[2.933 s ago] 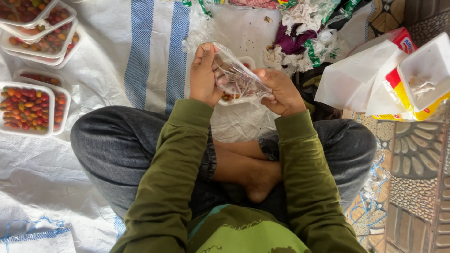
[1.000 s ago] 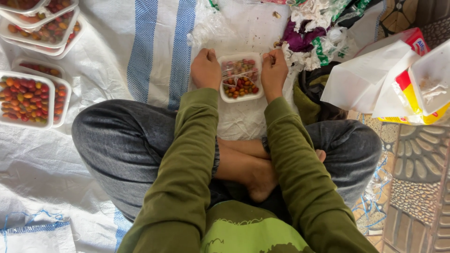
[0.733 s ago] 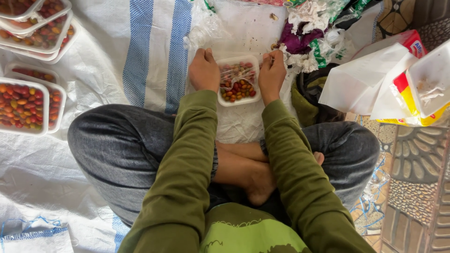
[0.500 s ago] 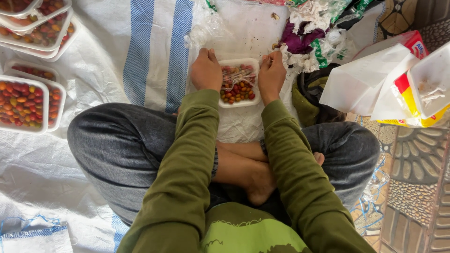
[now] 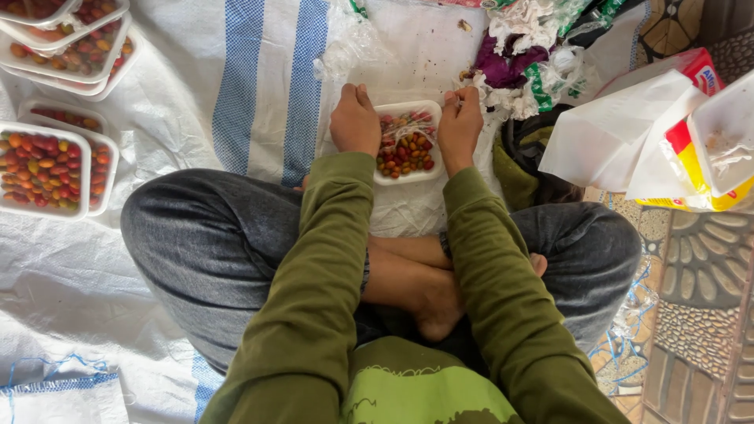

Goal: Wrapping small foam trays containing fruits with plastic cling wrap by hand.

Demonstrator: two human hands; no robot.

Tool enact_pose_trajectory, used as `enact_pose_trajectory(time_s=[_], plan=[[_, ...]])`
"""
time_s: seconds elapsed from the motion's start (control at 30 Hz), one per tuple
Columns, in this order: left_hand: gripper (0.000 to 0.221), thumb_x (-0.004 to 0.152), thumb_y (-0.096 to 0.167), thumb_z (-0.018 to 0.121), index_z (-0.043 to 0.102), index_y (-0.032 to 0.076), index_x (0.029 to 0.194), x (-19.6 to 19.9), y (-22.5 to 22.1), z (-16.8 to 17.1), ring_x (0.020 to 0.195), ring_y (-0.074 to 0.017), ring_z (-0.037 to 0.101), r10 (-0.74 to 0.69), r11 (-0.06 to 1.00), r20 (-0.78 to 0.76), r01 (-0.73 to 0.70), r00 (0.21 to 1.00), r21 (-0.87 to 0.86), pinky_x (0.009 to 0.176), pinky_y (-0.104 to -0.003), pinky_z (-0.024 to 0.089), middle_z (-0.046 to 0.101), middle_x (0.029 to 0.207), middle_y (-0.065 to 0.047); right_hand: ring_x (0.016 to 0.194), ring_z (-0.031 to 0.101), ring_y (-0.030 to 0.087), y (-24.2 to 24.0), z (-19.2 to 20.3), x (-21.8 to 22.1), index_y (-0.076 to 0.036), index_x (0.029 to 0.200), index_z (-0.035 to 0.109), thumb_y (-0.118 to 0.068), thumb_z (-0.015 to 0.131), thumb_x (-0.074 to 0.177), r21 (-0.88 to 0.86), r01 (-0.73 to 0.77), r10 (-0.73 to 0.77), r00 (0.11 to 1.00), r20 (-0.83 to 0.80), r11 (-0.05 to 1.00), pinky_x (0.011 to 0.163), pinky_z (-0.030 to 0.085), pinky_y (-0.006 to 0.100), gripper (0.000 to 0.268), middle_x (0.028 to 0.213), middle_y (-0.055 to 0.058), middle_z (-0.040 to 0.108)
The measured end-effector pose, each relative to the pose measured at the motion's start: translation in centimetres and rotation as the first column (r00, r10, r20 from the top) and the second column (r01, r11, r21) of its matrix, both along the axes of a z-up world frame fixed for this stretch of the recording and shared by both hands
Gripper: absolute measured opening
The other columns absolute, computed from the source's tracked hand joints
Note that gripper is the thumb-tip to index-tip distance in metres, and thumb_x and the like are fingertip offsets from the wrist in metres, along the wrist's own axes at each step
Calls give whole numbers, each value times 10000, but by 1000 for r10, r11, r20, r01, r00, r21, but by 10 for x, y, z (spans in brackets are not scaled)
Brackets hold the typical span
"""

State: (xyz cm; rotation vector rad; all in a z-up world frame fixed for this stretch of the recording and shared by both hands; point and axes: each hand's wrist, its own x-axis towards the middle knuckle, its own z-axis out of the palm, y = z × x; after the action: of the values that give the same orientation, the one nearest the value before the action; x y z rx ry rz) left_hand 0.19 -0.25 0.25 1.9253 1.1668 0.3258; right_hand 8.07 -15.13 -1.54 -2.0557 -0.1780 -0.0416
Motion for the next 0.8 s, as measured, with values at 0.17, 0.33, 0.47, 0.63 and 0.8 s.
enact_pose_trajectory(time_s=[0.17, 0.33, 0.47, 0.63, 0.8], plan=[[325, 1040, 365, 425, 599, 121, 914, 10, 6, -16, 933, -457, 723, 109, 993, 99, -105, 989, -50, 786, -563, 608, 729, 856, -205, 729, 567, 83, 0, -3, 3, -111, 952, 604, -185, 546, 1051, 215, -32, 69, 984, -167, 976, 684, 499, 240, 136, 764, -41, 587], [320, 1029, 336, 448, 622, 100, 903, 10, 12, -3, 937, -435, 728, 141, 990, 98, -138, 985, -39, 789, -538, 614, 727, 855, -202, 774, 661, 139, -1, 18, 5, -101, 956, 688, -523, 493, 1039, 356, -27, 195, 873, -446, 934, 762, 578, 321, 473, 828, 40, 680], [303, 1007, 322, 485, 661, 109, 883, 11, 17, 3, 906, -339, 756, 128, 986, 87, -117, 988, -117, 743, -446, 630, 740, 835, -121, 751, 755, 243, -4, 16, 1, -35, 991, 736, -421, 686, 1001, 496, 1, 349, 709, -612, 868, 754, 645, 445, 389, 819, 120, 720], [263, 931, 313, 566, 700, 150, 774, 15, 33, -27, 707, -227, 698, 136, 933, 141, -79, 981, -350, 547, -369, 602, 681, 700, -42, 748, 774, 216, -6, 2, 5, -45, 1027, 737, -353, 690, 1005, 571, 35, 339, 775, -534, 820, 694, 663, 388, 313, 839, 105, 746], [288, 930, 342, 670, 693, 79, 1045, 1, 48, 15, 494, -136, 546, 112, 672, 73, -21, 991, -740, 395, -230, 464, 577, 662, -42, 712, 769, 203, -13, 23, 9, -66, 988, 724, -342, 660, 1013, 611, 87, 277, 835, -475, 787, 642, 669, 370, 285, 817, 112, 754]])
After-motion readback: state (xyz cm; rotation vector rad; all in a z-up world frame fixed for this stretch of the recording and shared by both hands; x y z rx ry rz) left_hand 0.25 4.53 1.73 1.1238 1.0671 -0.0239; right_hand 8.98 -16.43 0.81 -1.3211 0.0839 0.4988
